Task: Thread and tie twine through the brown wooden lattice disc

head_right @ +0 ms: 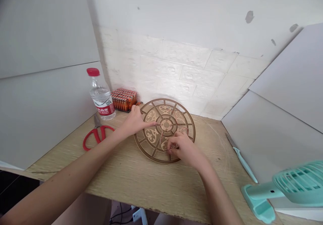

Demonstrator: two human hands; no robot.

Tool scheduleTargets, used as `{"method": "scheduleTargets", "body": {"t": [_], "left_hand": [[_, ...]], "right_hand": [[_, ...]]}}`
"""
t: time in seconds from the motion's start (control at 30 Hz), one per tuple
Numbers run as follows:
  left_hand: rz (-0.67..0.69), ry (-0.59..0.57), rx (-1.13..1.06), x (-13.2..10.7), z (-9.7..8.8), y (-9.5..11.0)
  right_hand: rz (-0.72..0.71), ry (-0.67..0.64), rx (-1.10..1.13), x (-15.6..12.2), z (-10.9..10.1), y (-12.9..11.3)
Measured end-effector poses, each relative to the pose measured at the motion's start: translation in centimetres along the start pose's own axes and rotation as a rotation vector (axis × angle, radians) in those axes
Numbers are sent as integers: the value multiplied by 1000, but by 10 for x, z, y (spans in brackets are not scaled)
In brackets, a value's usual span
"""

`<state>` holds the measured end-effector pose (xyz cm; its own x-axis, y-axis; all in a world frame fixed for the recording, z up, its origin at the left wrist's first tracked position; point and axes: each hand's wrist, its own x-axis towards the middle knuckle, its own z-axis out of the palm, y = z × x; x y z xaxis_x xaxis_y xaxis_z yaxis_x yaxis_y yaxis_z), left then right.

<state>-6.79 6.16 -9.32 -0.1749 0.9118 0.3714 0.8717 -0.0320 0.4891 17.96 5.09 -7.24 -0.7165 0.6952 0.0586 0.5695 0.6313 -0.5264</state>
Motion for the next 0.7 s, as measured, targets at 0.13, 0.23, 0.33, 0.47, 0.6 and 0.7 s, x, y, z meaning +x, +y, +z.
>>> {"method": "scheduleTargets", "body": {"t": [0.13, 0.23, 0.33, 0.47, 0.6, 0.7], "left_hand": [[2, 12, 11, 2, 2, -2], [12, 17, 12, 2, 2, -3], [12, 17, 5, 1, 1, -3], [6, 8, 1, 0, 0, -1], [-2, 16, -3, 0, -1, -1], [8, 16, 8, 0, 0, 0]], "right_hand": [[12, -36, 62, 0, 0, 1], [12, -3, 17, 1, 1, 4], [45, 69, -34, 2, 2, 9], [77, 160, -83, 4, 1, 10], [49, 216, -91, 5, 1, 4], [21, 225, -27, 7, 3, 4]]}}
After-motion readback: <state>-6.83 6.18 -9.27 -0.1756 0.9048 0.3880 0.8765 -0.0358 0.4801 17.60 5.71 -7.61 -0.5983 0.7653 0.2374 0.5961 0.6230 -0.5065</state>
